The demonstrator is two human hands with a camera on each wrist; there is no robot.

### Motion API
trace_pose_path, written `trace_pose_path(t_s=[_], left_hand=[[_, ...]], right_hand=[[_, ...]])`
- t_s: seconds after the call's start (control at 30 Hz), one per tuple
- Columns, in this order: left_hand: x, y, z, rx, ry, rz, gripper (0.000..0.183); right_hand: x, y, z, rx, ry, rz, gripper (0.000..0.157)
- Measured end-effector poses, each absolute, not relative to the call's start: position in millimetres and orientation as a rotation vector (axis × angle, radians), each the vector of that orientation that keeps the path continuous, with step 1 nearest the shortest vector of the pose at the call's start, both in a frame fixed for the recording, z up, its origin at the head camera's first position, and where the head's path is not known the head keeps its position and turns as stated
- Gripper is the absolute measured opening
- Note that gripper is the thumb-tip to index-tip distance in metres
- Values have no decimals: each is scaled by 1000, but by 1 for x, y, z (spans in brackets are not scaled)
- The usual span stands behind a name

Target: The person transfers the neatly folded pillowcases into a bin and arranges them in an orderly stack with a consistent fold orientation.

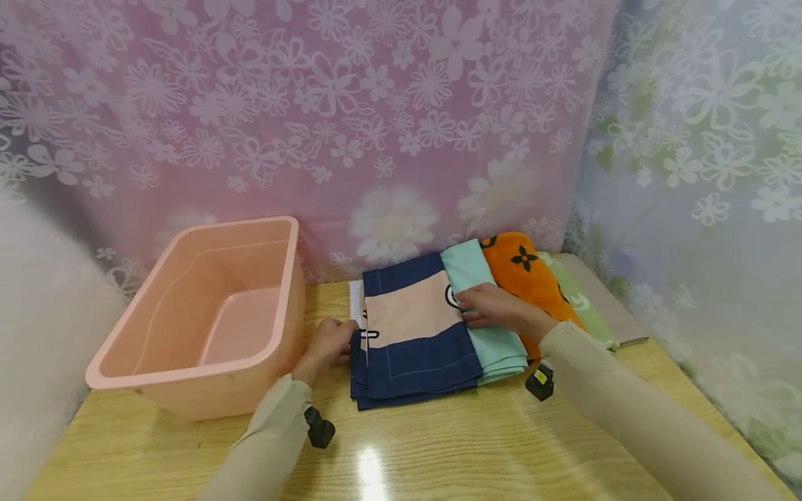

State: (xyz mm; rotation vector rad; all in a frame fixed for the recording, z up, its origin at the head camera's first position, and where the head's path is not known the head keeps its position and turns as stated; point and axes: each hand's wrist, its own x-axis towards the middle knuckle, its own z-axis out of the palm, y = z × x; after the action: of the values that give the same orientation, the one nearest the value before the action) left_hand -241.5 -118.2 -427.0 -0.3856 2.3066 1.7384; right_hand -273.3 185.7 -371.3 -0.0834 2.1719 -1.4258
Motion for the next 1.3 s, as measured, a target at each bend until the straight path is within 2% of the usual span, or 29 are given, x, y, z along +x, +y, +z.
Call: trace_pose_path(t_s=[0.4,0.63,0.9,1.3], left_hand=[[-250,-116,-436,-390,2285,1718,32],[-259,-117,-444,-508,2306,1725,31],[-267,-117,-450,-570,2187,1825,37],[-269,-115,-450,-631,2168,1846,40]], right_hand=[[-285,180,-376,39,2157,-1345,62],[-289,180,-376,39,2153,-1341,58],[-297,175,-380,71,2137,-1319,62],[-304,170,-384,125,2141,-1314,54]])
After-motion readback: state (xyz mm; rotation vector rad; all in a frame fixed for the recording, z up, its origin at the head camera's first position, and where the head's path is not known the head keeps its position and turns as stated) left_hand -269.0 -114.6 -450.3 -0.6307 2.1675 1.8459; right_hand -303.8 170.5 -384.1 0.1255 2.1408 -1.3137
